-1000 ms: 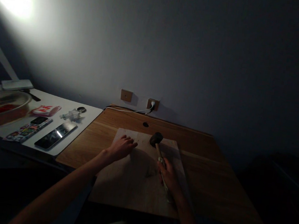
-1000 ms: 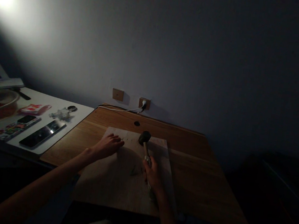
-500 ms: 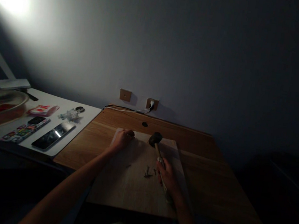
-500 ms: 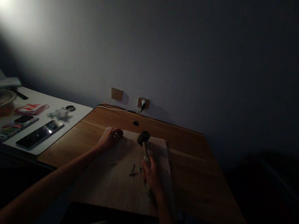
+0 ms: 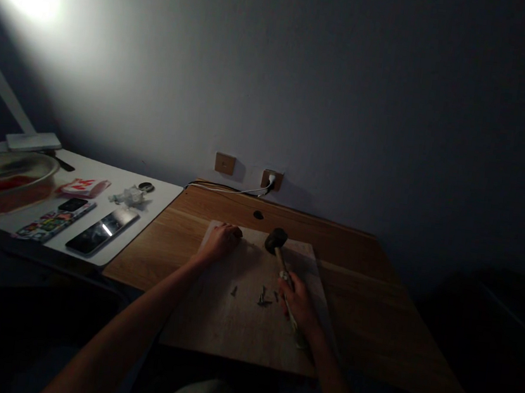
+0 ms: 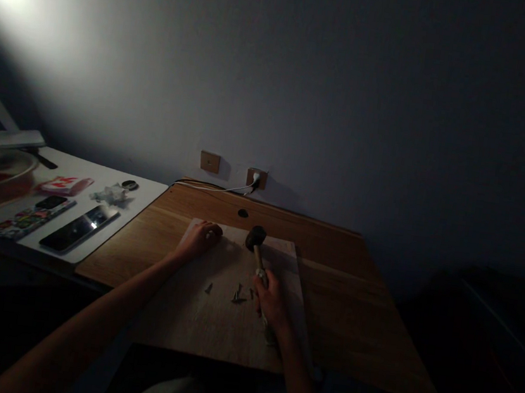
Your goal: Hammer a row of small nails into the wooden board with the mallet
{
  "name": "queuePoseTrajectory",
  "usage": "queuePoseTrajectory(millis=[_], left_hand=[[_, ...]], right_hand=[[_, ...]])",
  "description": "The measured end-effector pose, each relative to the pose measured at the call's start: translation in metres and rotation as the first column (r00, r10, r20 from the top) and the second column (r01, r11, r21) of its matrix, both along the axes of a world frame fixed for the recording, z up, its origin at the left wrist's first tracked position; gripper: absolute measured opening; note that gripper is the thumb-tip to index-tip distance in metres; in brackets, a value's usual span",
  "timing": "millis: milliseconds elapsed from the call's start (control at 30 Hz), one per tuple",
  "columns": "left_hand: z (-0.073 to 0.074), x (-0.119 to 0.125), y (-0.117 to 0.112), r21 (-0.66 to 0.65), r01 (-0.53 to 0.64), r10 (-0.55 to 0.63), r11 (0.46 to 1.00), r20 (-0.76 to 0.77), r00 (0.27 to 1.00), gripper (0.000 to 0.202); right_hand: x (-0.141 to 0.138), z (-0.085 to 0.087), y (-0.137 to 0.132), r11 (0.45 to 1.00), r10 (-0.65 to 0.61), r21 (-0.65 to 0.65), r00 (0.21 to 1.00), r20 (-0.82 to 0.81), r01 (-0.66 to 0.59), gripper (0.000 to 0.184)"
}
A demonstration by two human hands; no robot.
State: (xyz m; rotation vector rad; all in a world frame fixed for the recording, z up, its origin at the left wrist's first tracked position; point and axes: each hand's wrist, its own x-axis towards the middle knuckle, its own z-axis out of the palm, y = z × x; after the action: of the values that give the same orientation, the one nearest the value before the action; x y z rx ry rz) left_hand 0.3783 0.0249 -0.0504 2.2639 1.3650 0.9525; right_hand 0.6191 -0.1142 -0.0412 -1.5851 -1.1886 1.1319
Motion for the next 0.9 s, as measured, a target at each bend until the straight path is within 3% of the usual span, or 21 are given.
queuePoseTrajectory(millis=[333,500,767,900], left_hand=[[-0.01,0.0,0.003,-0.099,-0.002,0.014,0.995,0.117,0.993,0.04],[-0.012,0.0,0.003,-0.068,-0.062,0.065,0.996,0.04,0.997,0.046],[-0.014,0.0,0.006,-0.063,-0.054,0.056,0.997,0.019,0.998,0.046],[0.001,-0.007,-0.008,0.077,-0.054,0.06,0.996,-0.073,0.996,0.045]], right_hand=[[-0.039,0.019,0.027,0.979,0.183,0.076,0.982,0.051,-0.187,0.032],[-0.053,0.024,0.027,0.969,0.236,0.05,0.965,0.111,-0.242,0.026],[-0.049,0.019,0.024,0.972,0.229,0.042,0.969,0.09,-0.233,0.028],[-0.036,0.018,0.021,0.981,0.19,0.027,0.98,0.055,-0.192,0.035]])
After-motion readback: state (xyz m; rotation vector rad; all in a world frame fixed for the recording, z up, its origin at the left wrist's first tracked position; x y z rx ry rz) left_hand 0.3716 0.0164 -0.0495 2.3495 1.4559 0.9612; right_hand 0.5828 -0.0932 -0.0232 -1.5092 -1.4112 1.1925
